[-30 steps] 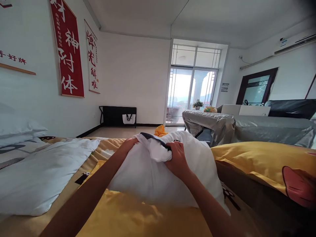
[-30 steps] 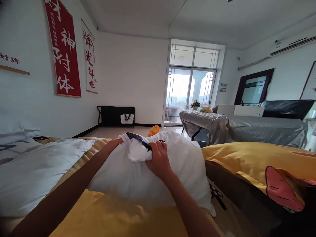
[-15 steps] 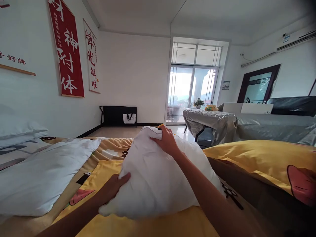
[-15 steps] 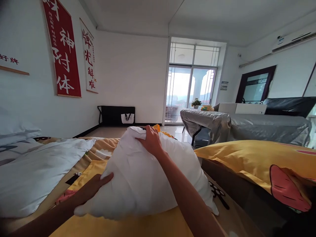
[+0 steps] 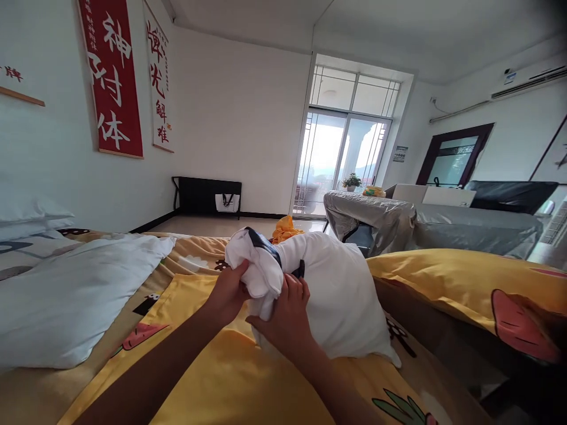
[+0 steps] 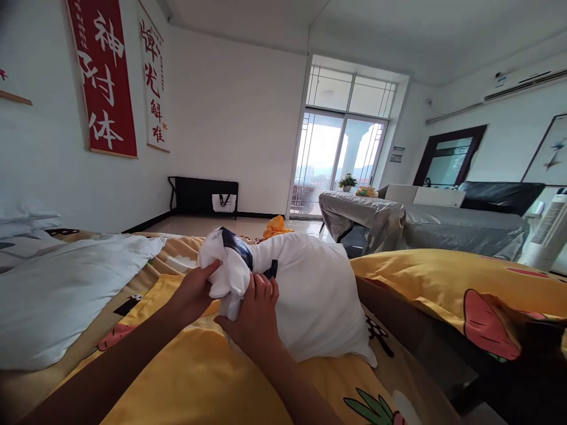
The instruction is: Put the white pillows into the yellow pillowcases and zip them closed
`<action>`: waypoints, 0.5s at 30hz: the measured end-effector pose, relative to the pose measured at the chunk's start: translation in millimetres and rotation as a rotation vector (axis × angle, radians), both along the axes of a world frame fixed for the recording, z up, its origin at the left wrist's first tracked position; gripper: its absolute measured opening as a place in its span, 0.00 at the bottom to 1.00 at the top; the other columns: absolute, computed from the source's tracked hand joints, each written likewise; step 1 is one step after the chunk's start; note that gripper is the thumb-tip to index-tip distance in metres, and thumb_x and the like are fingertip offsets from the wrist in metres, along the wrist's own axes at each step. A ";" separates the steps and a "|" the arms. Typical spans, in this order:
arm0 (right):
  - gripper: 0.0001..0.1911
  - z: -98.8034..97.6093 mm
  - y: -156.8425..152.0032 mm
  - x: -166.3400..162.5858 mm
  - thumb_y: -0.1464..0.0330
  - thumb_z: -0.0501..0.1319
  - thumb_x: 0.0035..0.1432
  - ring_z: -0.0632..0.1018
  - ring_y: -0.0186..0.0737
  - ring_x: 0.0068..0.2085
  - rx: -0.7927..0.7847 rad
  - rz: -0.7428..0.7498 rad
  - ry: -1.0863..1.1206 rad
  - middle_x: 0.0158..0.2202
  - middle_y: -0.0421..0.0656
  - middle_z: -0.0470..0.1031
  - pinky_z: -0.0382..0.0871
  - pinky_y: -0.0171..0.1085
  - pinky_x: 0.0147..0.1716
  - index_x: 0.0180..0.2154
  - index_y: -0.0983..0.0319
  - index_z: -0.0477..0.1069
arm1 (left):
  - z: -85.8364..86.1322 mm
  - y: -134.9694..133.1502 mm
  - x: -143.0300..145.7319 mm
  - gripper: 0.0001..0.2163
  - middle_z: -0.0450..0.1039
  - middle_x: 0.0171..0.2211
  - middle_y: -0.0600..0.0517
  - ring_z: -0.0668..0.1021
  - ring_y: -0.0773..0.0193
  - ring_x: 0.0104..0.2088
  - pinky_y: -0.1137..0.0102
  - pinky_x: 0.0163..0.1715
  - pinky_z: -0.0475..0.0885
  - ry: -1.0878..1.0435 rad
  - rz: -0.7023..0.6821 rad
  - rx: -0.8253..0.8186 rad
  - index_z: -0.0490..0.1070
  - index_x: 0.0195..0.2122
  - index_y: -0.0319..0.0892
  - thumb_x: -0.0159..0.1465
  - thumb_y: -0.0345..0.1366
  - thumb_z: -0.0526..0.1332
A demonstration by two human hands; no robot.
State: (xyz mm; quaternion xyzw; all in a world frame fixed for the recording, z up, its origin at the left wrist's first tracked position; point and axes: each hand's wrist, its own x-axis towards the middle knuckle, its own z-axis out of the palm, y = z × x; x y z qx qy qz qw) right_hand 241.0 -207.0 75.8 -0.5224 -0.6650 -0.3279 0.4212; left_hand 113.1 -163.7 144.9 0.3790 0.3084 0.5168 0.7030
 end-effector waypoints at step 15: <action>0.19 165.0 51.6 126.6 0.76 0.53 0.36 0.72 0.49 0.36 -0.294 0.000 0.017 0.31 0.45 0.70 0.62 0.43 0.34 0.36 0.60 0.61 | -133.8 9.7 -38.6 0.22 0.66 0.58 0.38 0.70 0.48 0.57 0.57 0.55 0.64 1.271 -0.500 0.877 0.66 0.54 0.39 0.59 0.42 0.56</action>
